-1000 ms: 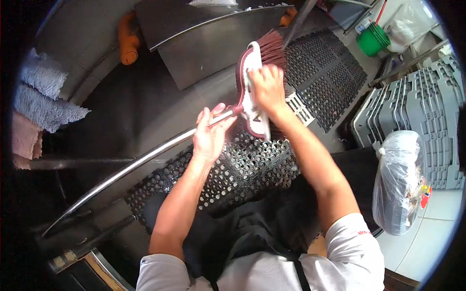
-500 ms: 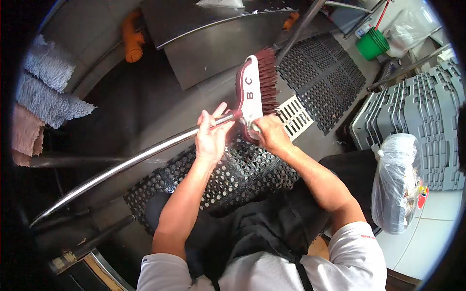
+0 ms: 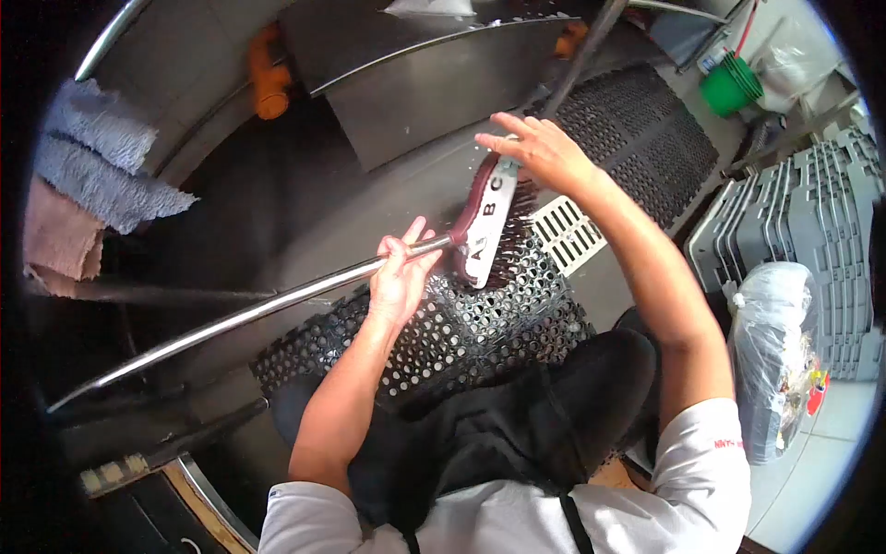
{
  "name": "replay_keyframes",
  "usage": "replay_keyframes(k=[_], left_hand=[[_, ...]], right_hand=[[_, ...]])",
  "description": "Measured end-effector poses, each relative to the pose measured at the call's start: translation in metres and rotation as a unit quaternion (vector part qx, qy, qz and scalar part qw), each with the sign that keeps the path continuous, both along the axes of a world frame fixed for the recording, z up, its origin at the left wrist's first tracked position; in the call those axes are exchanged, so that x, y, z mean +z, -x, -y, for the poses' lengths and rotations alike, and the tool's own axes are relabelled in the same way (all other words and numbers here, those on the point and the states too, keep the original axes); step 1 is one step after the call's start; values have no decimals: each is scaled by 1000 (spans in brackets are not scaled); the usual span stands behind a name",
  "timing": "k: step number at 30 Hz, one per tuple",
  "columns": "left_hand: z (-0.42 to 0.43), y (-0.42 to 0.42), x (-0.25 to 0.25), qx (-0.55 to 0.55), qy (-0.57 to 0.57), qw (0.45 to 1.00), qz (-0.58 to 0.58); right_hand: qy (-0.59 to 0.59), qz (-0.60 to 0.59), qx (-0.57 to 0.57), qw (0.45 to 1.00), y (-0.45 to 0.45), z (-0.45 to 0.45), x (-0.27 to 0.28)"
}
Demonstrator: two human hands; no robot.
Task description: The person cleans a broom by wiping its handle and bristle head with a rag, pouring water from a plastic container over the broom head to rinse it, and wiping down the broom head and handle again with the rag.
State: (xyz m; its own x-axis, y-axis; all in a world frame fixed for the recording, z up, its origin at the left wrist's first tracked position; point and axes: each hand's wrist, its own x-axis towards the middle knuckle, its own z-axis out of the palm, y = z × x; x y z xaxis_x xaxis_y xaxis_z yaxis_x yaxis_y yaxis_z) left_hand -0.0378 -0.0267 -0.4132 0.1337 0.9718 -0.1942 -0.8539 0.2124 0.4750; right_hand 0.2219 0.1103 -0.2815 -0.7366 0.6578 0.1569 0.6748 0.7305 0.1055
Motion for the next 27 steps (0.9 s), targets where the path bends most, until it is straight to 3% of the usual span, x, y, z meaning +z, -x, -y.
replay_keyframes(k=[2, 3, 4, 6, 7, 8, 9, 10, 13, 19, 25, 27], left_hand=[[5, 5, 4, 3, -12, 1000, -25], [6, 2, 13, -9, -9, 998, -62], [6, 4, 7, 2, 1, 999, -54], [9, 4, -6, 25, 22, 999, -38], [9, 2, -16, 40, 29, 998, 23], [8, 0, -26, 55, 36, 994, 85], [8, 0, -38, 39, 39, 994, 94], [12, -1, -16, 48, 99, 992, 56], [13, -3, -48, 39, 75, 993, 86], [17, 1, -50, 80, 192, 974, 94], [22, 2, -51, 107, 147, 979, 92], [25, 13, -6, 155, 161, 974, 18]], right_hand=[[-10, 115, 24, 993, 5, -13, -6], [17, 91, 47, 995, 0, -21, -9], [175, 212, -29, 961, 17, -26, 8], [89, 107, 56, 989, -16, -53, -54], [155, 146, 5, 977, 2, -38, -30], [142, 137, 28, 980, 12, -15, -6], [134, 106, 36, 985, -1, -15, -27], [150, 87, 60, 983, -8, -6, -28], [126, 55, 48, 989, -17, 31, -38], [99, -5, -16, 995, -8, 106, -60], [73, -66, -28, 995, -26, 145, -108], [63, -110, -13, 992, -10, 150, -95]])
